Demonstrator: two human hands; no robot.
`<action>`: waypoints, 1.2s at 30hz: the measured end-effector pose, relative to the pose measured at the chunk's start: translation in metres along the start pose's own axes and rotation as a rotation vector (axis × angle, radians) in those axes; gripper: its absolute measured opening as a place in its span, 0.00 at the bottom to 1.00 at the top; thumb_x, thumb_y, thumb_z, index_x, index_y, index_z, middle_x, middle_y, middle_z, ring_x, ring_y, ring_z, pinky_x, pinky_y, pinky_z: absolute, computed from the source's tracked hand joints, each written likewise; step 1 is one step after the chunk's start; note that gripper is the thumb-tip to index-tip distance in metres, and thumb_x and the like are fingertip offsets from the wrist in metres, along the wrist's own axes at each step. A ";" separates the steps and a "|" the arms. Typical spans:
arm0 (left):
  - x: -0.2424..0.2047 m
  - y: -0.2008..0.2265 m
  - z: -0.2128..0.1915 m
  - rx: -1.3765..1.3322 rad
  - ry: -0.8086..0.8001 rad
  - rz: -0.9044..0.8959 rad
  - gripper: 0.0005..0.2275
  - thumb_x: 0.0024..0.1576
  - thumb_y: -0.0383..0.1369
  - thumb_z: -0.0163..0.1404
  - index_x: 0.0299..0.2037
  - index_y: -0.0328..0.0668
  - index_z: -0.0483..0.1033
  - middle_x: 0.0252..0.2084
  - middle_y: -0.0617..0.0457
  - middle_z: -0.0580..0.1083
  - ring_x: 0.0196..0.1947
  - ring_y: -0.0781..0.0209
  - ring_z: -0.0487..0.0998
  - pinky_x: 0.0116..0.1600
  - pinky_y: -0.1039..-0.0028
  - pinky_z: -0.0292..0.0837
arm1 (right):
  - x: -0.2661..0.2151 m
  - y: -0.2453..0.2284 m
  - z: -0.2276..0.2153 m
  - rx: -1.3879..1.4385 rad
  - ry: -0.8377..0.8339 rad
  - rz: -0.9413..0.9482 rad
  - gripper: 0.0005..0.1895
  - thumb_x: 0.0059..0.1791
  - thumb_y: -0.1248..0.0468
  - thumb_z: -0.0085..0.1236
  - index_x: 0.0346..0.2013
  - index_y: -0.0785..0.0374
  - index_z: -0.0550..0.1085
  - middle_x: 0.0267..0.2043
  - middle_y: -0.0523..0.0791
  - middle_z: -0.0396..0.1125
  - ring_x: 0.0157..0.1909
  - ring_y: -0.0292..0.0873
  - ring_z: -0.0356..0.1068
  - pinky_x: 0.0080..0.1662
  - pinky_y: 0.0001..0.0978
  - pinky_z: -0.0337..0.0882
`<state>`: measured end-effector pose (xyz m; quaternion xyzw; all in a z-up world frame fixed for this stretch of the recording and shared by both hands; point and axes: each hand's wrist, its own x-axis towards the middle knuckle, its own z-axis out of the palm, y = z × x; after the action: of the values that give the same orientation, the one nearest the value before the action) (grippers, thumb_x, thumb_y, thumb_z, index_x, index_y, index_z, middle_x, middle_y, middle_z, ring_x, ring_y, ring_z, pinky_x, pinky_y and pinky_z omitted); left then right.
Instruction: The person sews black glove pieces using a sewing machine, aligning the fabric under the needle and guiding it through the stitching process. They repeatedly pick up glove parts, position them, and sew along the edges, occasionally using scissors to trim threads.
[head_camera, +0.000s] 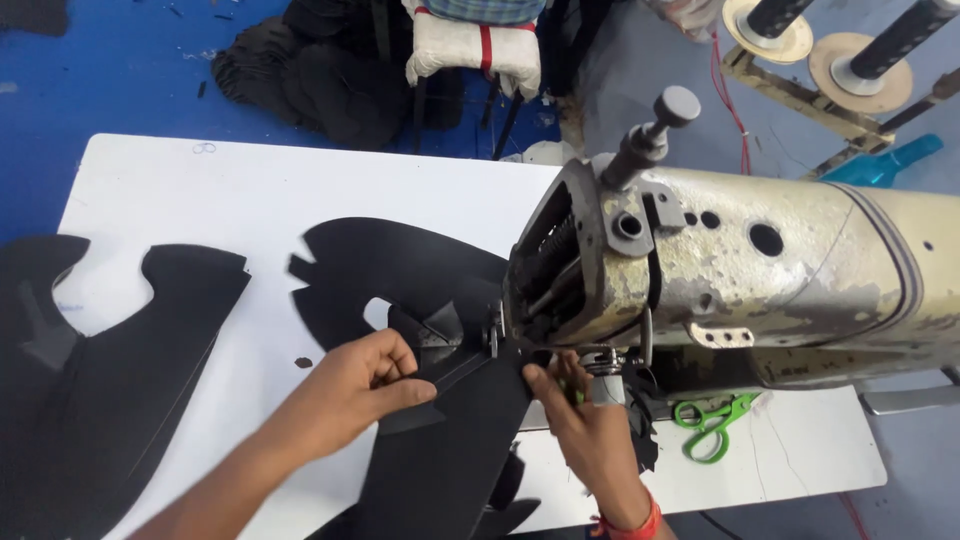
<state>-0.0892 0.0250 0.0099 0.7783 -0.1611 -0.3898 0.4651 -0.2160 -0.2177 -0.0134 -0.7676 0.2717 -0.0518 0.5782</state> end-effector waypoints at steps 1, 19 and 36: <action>-0.004 -0.001 0.006 -0.036 0.043 -0.025 0.14 0.52 0.41 0.62 0.30 0.42 0.72 0.17 0.59 0.67 0.17 0.70 0.62 0.25 0.75 0.57 | 0.000 -0.001 0.001 0.041 0.018 -0.054 0.10 0.49 0.63 0.64 0.31 0.66 0.73 0.22 0.38 0.59 0.24 0.30 0.55 0.26 0.28 0.57; -0.031 -0.009 0.076 -0.144 0.316 0.085 0.11 0.56 0.37 0.59 0.34 0.41 0.70 0.19 0.54 0.74 0.17 0.72 0.70 0.24 0.77 0.64 | -0.028 -0.036 -0.028 -0.267 0.130 -0.309 0.11 0.50 0.61 0.59 0.42 0.66 0.80 0.29 0.41 0.76 0.30 0.30 0.72 0.34 0.25 0.71; -0.022 -0.004 0.039 0.066 0.288 0.200 0.10 0.56 0.36 0.57 0.36 0.41 0.70 0.22 0.54 0.74 0.19 0.67 0.71 0.27 0.74 0.66 | -0.060 -0.019 -0.013 -0.408 -0.380 -0.375 0.22 0.54 0.49 0.53 0.51 0.64 0.77 0.39 0.51 0.77 0.41 0.46 0.80 0.42 0.36 0.76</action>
<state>-0.1334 0.0173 0.0062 0.8210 -0.1822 -0.2206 0.4941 -0.2649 -0.1966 0.0222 -0.9000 0.0178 0.0420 0.4335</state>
